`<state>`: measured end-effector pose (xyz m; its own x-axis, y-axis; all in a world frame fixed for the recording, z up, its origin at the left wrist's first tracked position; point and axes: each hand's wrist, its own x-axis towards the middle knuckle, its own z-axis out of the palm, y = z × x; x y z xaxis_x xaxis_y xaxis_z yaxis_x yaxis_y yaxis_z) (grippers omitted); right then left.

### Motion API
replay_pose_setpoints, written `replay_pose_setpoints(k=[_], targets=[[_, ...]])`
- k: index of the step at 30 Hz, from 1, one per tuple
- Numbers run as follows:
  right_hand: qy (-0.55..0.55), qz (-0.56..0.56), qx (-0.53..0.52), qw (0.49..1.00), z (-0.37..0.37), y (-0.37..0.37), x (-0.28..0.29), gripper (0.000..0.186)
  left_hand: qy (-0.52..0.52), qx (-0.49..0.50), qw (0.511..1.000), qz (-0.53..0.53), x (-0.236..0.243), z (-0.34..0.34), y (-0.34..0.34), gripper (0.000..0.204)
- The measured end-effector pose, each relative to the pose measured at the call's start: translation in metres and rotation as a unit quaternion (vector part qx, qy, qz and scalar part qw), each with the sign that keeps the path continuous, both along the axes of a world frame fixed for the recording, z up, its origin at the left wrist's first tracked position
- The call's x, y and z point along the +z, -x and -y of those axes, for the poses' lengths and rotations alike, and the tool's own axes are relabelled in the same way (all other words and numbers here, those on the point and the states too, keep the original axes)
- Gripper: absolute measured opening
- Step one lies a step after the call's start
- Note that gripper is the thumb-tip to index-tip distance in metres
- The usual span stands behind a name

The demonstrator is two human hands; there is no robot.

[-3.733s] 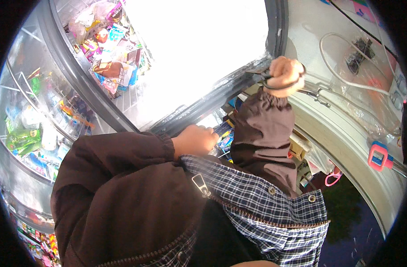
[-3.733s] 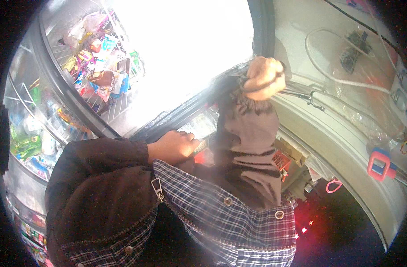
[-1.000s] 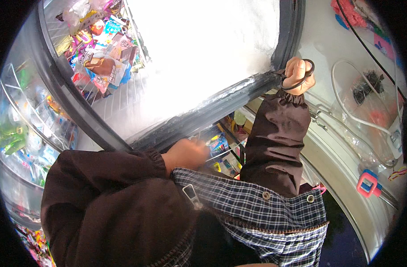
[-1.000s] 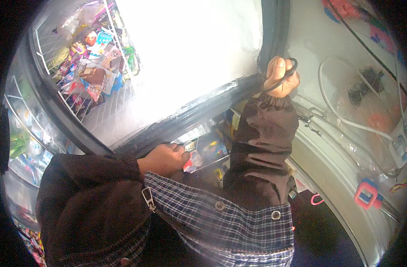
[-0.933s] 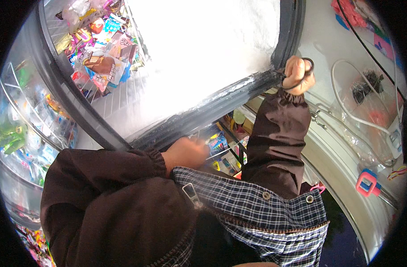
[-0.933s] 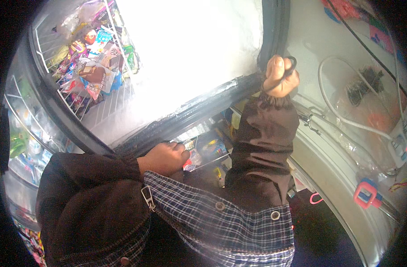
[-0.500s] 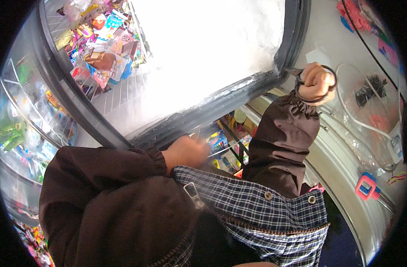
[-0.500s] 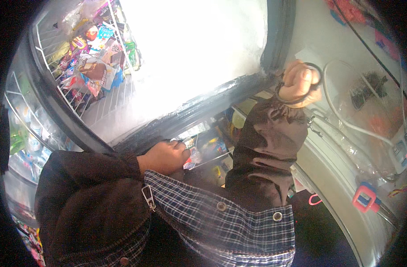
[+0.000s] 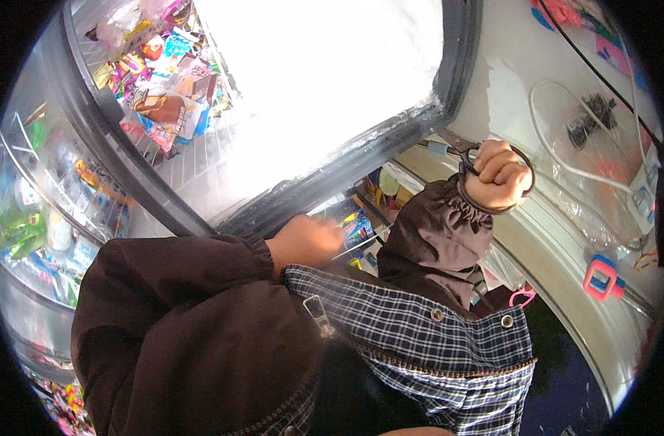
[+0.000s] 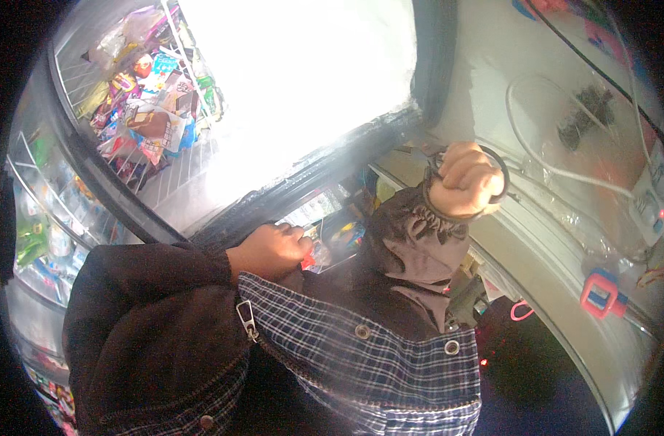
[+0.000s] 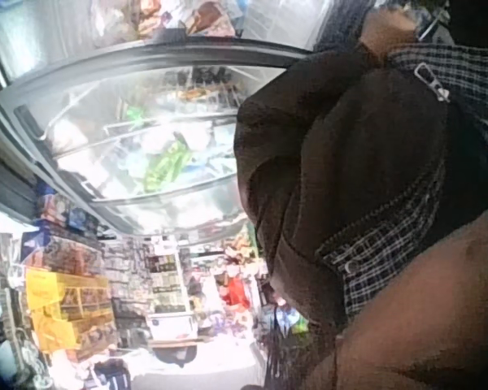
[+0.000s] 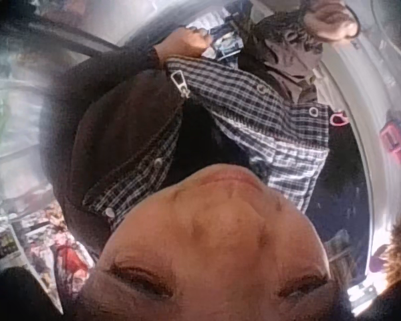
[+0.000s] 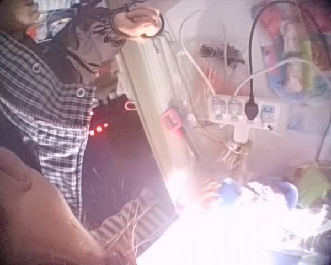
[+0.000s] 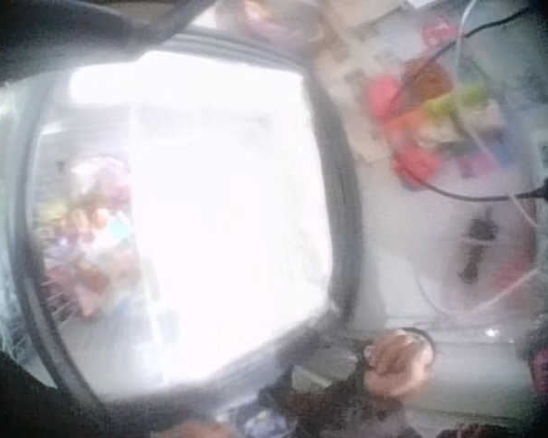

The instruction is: The person uses pliers to remove a damaged rubber seal from the edge of a chest freezer lid. They then lift the lid and continue to work on the seal along the frame, pulling and adjusting it with the tool.

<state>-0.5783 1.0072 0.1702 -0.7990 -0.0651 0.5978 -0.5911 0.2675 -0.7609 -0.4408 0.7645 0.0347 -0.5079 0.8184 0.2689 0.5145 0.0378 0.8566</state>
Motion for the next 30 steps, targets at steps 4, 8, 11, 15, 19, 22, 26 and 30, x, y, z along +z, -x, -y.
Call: replay_pose_setpoints(k=[4,8,11,15,19,22,26,30], targets=[[-0.094,-0.007,-0.034,0.995,0.001,0.012,-0.007,0.029,-0.014,-0.010,0.999,0.030,0.001,0.003,0.003,0.010],[-0.086,-0.017,-0.106,0.990,-0.010,0.038,-0.021,0.031,0.018,-0.036,0.998,0.047,0.001,0.004,0.005,0.011],[-0.119,-0.033,-0.067,0.990,-0.014,0.050,-0.030,0.032,0.007,-0.017,0.999,0.031,0.000,0.004,0.004,0.011],[-0.288,-0.061,-0.082,0.952,-0.017,0.060,-0.045,0.030,0.001,0.005,1.000,0.004,-0.003,0.003,0.002,0.011],[-0.286,-0.095,-0.204,0.931,-0.025,0.069,-0.048,0.026,-0.004,0.005,1.000,-0.016,-0.006,0.003,0.001,0.011],[-0.131,0.030,-0.013,0.991,-0.028,0.072,-0.044,0.027,-0.014,0.031,0.999,-0.009,-0.007,0.003,0.001,0.011],[-0.288,-0.002,-0.123,0.950,-0.022,0.073,-0.040,0.030,-0.009,0.038,0.999,0.000,-0.005,0.004,0.000,0.011],[-0.136,0.069,-0.042,0.987,-0.012,0.072,-0.038,0.029,0.021,0.022,1.000,0.008,-0.006,0.004,0.000,0.012]])
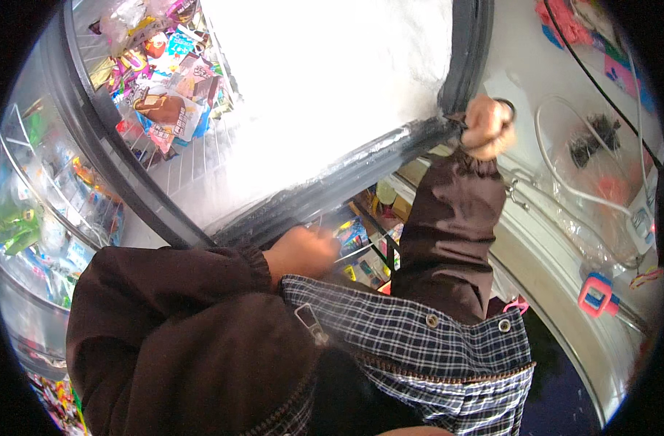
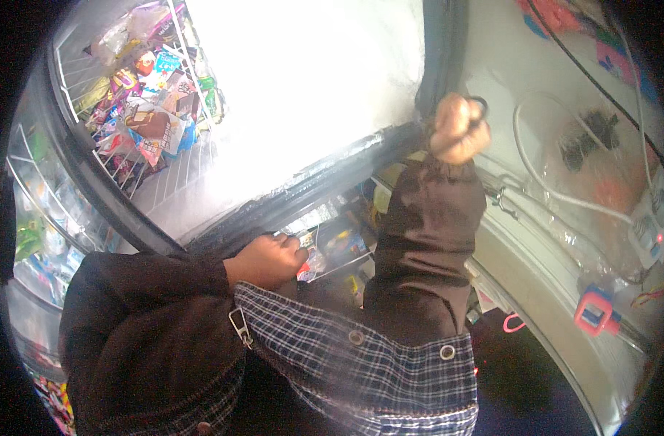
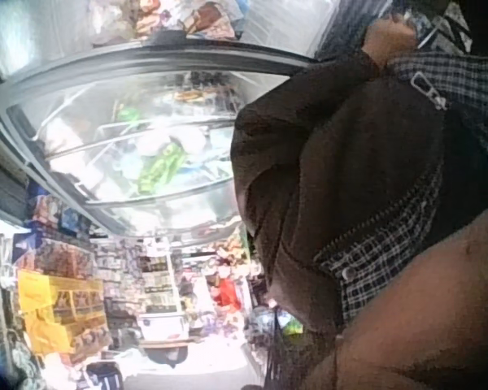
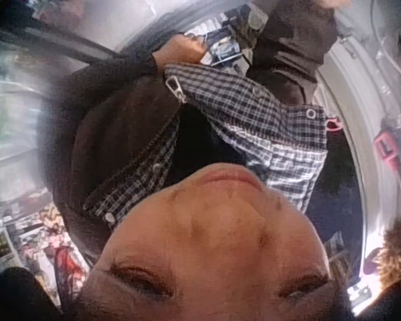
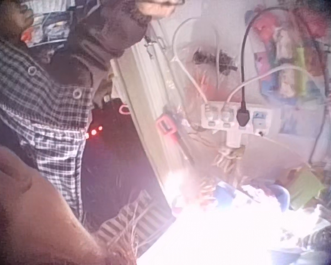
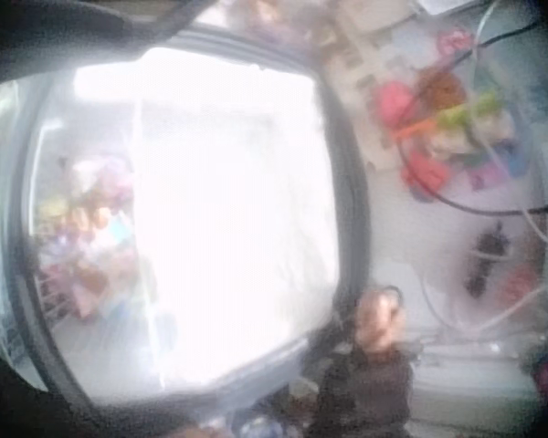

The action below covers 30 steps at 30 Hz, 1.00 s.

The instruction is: The person uses pliers to remove a damaged rubber seal from the edge of a chest freezer lid. They then lift the lid and continue to work on the seal along the frame, pulling and adjusting it with the tool.

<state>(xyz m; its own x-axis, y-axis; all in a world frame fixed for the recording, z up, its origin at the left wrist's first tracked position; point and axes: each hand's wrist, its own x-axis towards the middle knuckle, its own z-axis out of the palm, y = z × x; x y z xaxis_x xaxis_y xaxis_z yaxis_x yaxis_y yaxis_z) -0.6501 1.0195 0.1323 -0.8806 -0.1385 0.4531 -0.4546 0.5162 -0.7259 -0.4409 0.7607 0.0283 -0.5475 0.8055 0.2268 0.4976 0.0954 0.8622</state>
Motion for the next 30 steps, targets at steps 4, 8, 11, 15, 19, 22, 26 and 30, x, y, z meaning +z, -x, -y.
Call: replay_pose_setpoints(k=[4,8,11,15,19,22,26,30], targets=[[-0.042,-0.016,-0.013,0.999,0.006,-0.001,0.002,0.032,-0.008,-0.001,1.000,0.012,0.000,0.001,0.002,0.013],[-0.094,0.022,-0.051,0.994,0.006,-0.001,-0.003,0.032,0.009,-0.014,1.000,0.018,0.001,0.004,0.006,0.011],[0.017,-0.026,-0.016,0.999,0.002,0.000,-0.005,0.033,0.014,-0.024,0.999,0.029,0.002,0.004,0.007,0.009],[-0.095,0.019,0.012,0.995,-0.003,0.002,-0.009,0.030,-0.014,-0.006,0.999,0.036,0.002,0.006,0.007,0.010],[-0.055,-0.051,0.023,0.997,-0.004,0.006,-0.007,0.026,0.017,-0.023,0.999,0.029,0.000,0.005,0.007,0.009],[0.103,0.079,0.149,0.980,-0.001,0.007,-0.007,0.026,0.008,-0.017,0.999,0.036,-0.001,0.005,0.005,0.010],[-0.026,-0.013,0.012,1.000,0.002,0.013,-0.010,0.026,0.013,-0.016,0.999,0.025,-0.003,0.005,0.008,0.011],[0.069,-0.006,0.029,0.997,0.002,0.014,-0.008,0.030,0.012,-0.008,0.999,0.039,-0.001,0.006,0.009,0.012]])
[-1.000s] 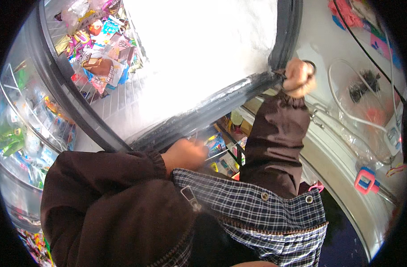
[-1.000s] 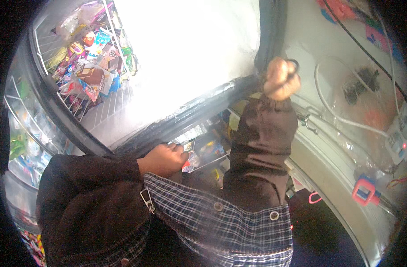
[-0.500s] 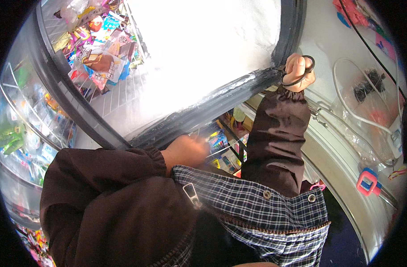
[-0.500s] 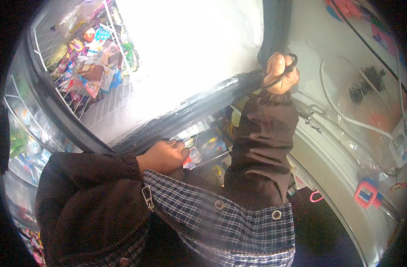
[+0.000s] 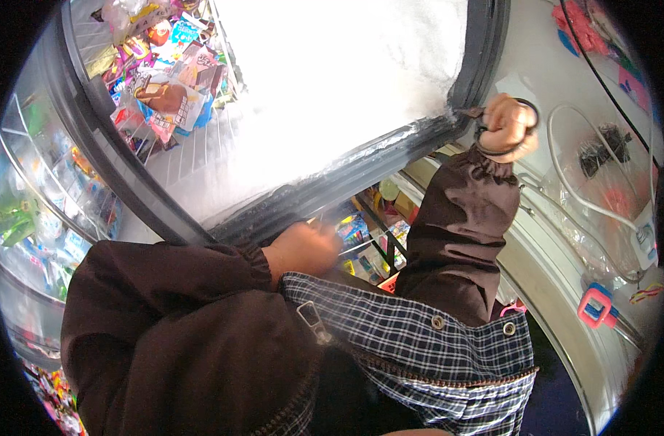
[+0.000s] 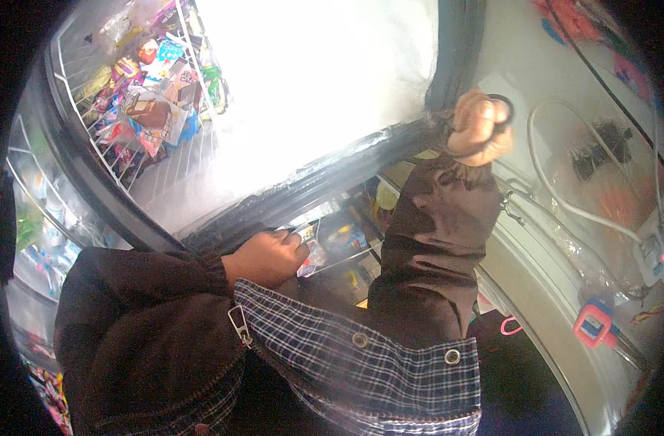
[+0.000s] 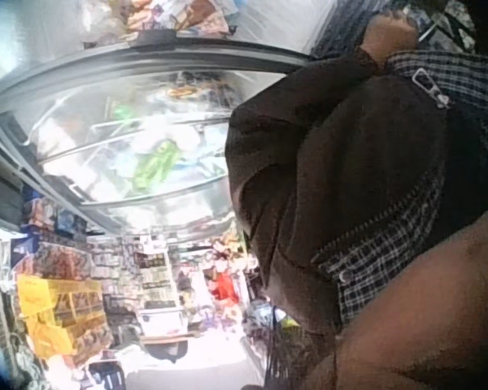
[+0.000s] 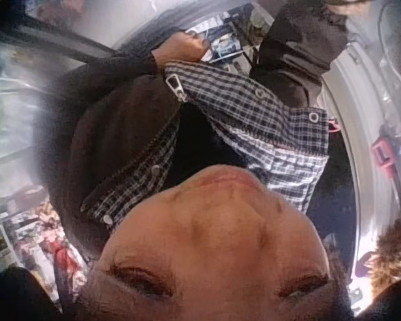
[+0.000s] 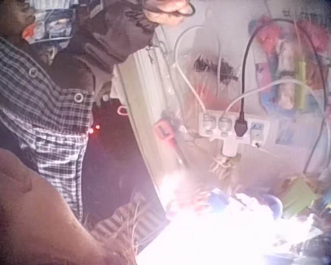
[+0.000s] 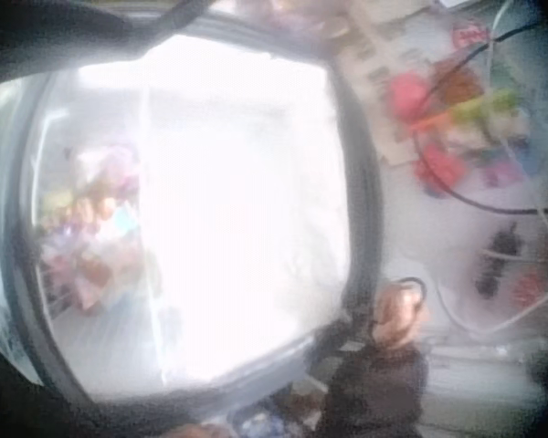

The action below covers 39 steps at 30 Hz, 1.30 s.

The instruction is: The person uses pliers to remove a damaged rubber seal from the edge of a chest freezer lid. They then lift the lid and continue to work on the seal along the frame, pulling and adjusting it with the tool.

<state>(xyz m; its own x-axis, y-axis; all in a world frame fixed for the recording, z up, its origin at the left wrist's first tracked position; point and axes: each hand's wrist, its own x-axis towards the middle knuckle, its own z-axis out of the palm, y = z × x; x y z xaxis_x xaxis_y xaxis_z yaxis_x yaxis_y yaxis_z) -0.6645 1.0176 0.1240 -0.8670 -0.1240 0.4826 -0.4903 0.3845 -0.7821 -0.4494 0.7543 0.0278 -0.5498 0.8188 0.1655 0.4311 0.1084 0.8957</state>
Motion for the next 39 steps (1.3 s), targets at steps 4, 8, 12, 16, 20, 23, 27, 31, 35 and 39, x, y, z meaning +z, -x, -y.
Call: replay_pose_setpoints(k=[4,8,12,16,20,23,27,31,35,39], targets=[[-0.121,0.031,0.009,0.992,0.002,0.002,0.002,0.028,-0.012,-0.009,1.000,0.015,0.002,0.003,0.003,0.011],[-0.073,0.039,-0.025,0.996,0.006,0.003,0.001,0.026,-0.006,-0.002,1.000,0.013,0.000,0.003,0.004,0.011],[-0.038,0.020,0.040,0.998,0.007,0.003,0.000,0.022,0.000,-0.009,1.000,0.007,-0.002,0.002,0.003,0.010],[-0.189,-0.003,-0.048,0.981,0.002,0.002,0.001,0.025,0.002,0.000,1.000,-0.016,-0.003,0.003,0.005,0.009],[-0.077,0.037,0.045,0.995,-0.004,0.001,0.001,0.028,0.004,0.005,1.000,0.001,-0.002,0.004,0.006,0.010],[-0.185,0.009,-0.067,0.980,-0.006,0.005,-0.002,0.029,-0.011,0.004,1.000,-0.016,-0.003,0.006,0.008,0.010],[-0.041,0.067,-0.163,0.983,-0.003,-0.004,0.005,0.031,-0.012,0.002,0.999,-0.039,-0.003,0.008,0.010,0.009],[0.003,-0.024,-0.032,0.999,0.003,-0.037,0.029,0.018,-0.030,0.018,0.999,-0.031,-0.001,0.009,0.015,0.009],[-0.060,-0.121,-0.103,0.986,0.013,-0.067,0.032,0.031,-0.021,-0.035,0.999,-0.012,0.002,0.013,0.019,0.011],[0.011,-0.224,-0.298,0.928,0.026,-0.083,0.021,0.038,0.035,-0.101,0.994,0.013,0.005,0.016,0.026,0.016]])
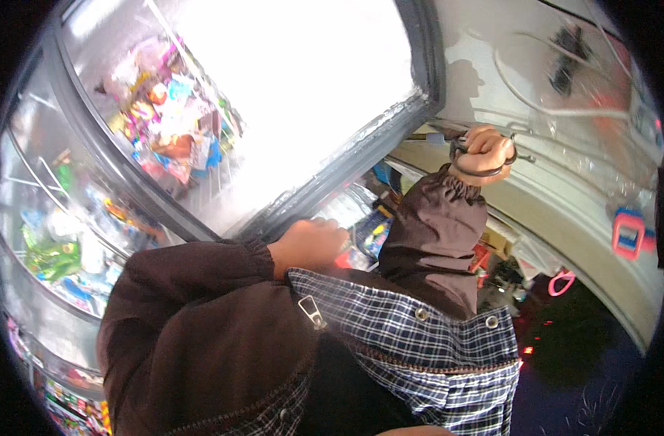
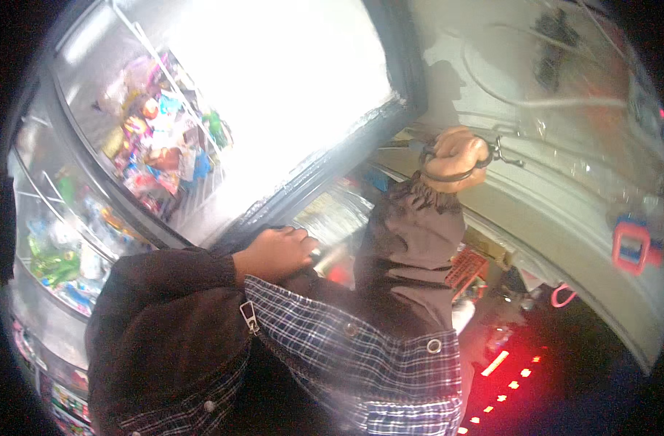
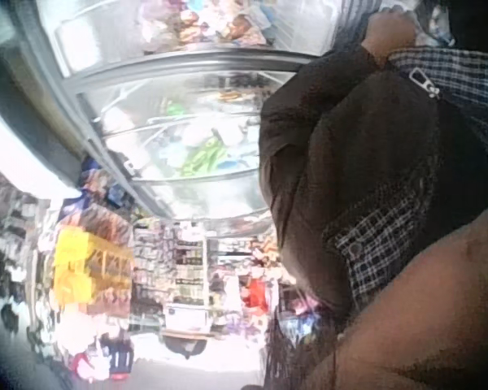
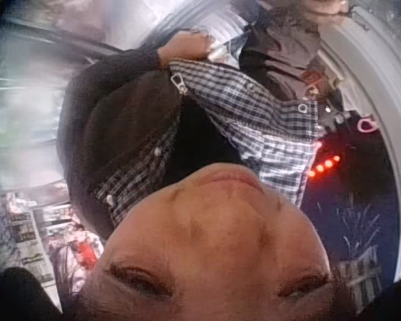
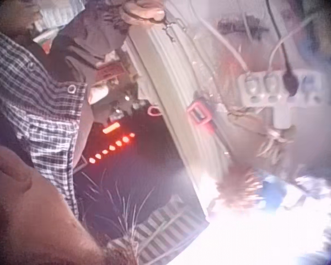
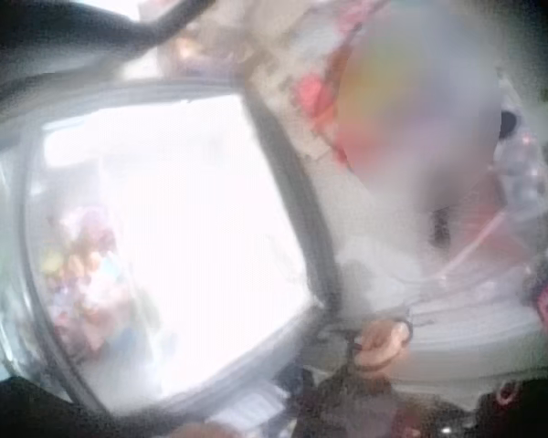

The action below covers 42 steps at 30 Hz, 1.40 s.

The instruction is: The person uses pliers to remove a damaged rubber seal from the edge of a chest freezer lid. They then lift the lid and continue to work on the seal along the frame, pulling and adjusting it with the tool.

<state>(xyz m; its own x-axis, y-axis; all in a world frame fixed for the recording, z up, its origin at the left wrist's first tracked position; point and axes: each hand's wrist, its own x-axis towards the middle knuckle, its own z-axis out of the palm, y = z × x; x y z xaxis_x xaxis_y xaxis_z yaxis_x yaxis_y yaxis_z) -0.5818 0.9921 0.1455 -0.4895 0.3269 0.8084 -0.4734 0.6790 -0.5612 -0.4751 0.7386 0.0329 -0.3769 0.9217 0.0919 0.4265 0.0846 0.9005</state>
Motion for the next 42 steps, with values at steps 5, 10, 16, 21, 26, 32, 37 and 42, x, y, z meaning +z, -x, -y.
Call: replay_pose_setpoints(k=[5,10,16,21,26,32,37,42], targets=[[0.131,0.122,0.066,0.982,0.024,-0.059,0.009,0.038,-0.040,0.031,0.999,0.018,0.018,0.005,0.014,0.023],[0.253,0.148,0.082,0.952,0.051,-0.113,-0.015,0.042,0.021,0.005,0.999,-0.041,0.070,0.027,0.014,0.030],[0.319,0.173,0.052,0.931,0.076,-0.136,-0.040,0.042,0.080,0.133,0.972,-0.176,0.050,-0.058,0.128,0.030],[0.337,0.200,0.039,0.919,0.090,-0.164,-0.045,0.038,0.021,0.181,0.957,-0.227,-0.020,-0.124,0.191,0.036],[0.364,0.226,-0.001,0.903,0.090,-0.187,-0.052,0.039,0.077,0.155,0.940,-0.293,-0.031,-0.144,0.208,0.029],[0.369,0.193,0.017,0.909,0.089,-0.179,-0.054,0.038,0.205,0.158,0.909,-0.326,-0.032,-0.107,0.234,0.027],[0.365,0.227,0.008,0.903,0.096,-0.169,-0.057,0.037,-0.079,0.090,0.926,-0.357,-0.023,-0.142,0.200,0.029],[0.350,0.191,0.027,0.917,0.082,-0.152,-0.044,0.040,0.337,-0.007,0.875,-0.346,-0.005,-0.112,0.218,0.021]])
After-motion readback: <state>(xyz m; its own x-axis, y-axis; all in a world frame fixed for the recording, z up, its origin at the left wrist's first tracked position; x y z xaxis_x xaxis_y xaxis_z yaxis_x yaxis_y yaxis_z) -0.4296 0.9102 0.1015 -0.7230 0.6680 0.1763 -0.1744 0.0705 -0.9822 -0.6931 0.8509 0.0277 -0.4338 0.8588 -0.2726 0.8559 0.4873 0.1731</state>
